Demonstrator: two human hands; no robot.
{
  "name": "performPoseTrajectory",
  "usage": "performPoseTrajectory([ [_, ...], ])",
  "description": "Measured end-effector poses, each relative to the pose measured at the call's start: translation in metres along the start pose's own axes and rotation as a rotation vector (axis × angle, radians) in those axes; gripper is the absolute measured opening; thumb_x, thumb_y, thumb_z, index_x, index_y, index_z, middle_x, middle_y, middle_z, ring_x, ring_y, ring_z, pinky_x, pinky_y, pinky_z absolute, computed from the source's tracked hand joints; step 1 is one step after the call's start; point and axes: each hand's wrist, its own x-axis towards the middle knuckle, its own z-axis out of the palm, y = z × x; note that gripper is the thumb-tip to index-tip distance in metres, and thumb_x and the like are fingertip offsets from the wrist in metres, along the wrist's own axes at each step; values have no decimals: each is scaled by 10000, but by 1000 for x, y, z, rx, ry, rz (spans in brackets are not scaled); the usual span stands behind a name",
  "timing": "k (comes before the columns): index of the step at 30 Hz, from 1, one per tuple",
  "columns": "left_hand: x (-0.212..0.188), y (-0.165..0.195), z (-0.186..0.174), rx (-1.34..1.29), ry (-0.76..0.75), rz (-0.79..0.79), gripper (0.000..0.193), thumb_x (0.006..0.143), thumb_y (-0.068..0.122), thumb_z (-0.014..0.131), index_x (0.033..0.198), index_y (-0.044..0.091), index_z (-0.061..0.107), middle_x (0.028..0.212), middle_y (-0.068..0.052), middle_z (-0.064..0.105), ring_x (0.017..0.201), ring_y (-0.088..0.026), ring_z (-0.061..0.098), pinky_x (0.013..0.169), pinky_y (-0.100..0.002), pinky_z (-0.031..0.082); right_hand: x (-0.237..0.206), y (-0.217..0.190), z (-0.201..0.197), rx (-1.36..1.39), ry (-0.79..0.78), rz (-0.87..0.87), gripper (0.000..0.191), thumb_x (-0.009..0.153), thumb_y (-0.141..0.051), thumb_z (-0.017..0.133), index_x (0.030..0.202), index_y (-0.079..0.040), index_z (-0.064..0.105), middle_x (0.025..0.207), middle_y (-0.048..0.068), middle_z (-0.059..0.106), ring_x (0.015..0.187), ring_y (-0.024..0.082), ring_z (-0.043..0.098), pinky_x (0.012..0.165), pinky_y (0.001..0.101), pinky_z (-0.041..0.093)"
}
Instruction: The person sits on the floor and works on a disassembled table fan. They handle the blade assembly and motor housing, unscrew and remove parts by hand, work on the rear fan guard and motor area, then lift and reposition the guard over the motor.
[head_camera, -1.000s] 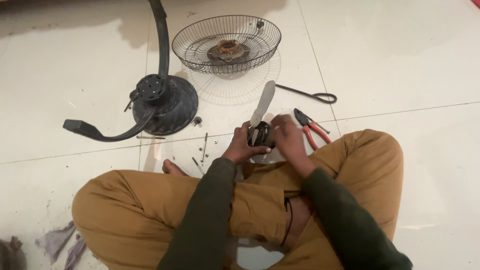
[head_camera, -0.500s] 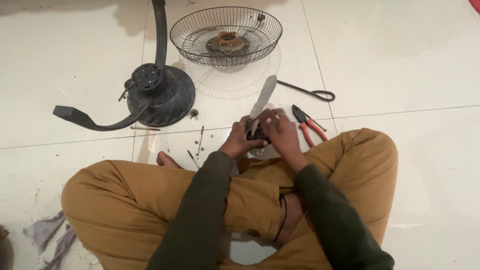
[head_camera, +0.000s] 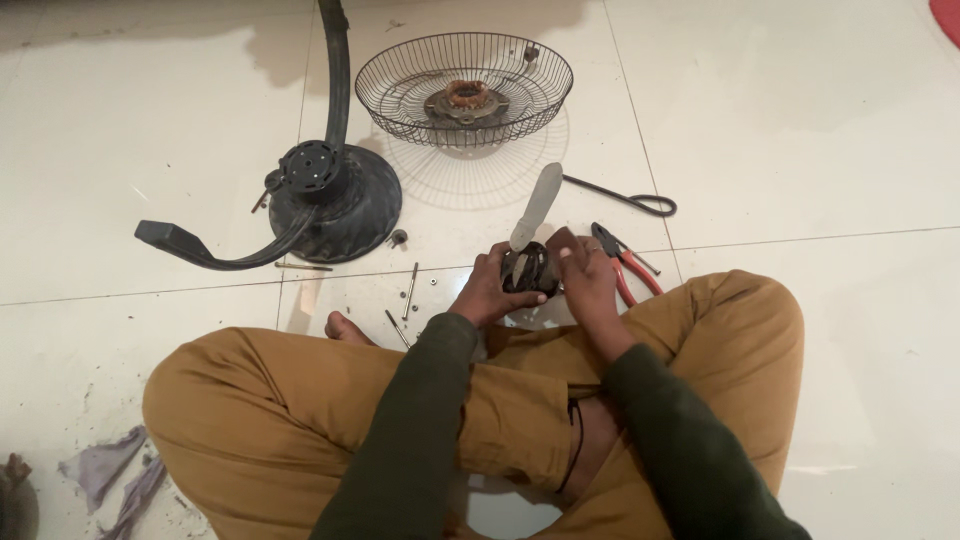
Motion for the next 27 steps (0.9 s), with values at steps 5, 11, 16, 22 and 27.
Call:
performPoseTrajectory([
  [5, -1, -1, -1, -36, 3, 33, 1102, 630, 406, 948, 1509, 87, 365, 1334, -221, 473, 1288, -376, 546, 1089, -421, 498, -3, -43, -4, 208, -27, 542, 151, 1001, -188, 549, 1065, -71, 618, 712, 25, 563, 546, 154, 479, 498, 343, 377],
  [11, -3, 0, -2, -1, 17, 61, 1095, 638, 414, 952, 1499, 65, 373, 1320, -231, 496, 1269, -377, 559, 1074, -427, 498, -8, -80, -17, 902, -359, 734, 176, 1039, -210, 537, 904, -162, 435, 614, -35, 367, 478, 91, 341, 466, 275, 311],
  [16, -10, 9, -8, -25, 44, 98, 1053, 643, 410, 949, 1464, 11, 423, 1279, -228, 602, 1205, -334, 632, 1021, -408, 529, -3, -64, -20, 834, -98, 803, 176, 1026, -209, 522, 892, -182, 411, 635, -18, 381, 481, 112, 330, 477, 297, 300],
  [22, -14, 22, -13, -80, 83, 163, 999, 622, 394, 950, 1390, -50, 490, 1169, -212, 718, 1093, -292, 719, 949, -381, 573, -2, -48, -16, 737, -130, 813, 166, 1021, -248, 547, 902, -161, 470, 665, -16, 436, 499, 112, 374, 489, 300, 337],
  [27, -14, 25, -12, -78, 91, 165, 951, 636, 365, 956, 1360, -60, 511, 1140, -201, 736, 1077, -272, 735, 951, -365, 579, -6, -59, -13, 572, -88, 790, 159, 1006, -253, 578, 916, -142, 511, 668, -21, 449, 511, 104, 396, 480, 295, 349],
])
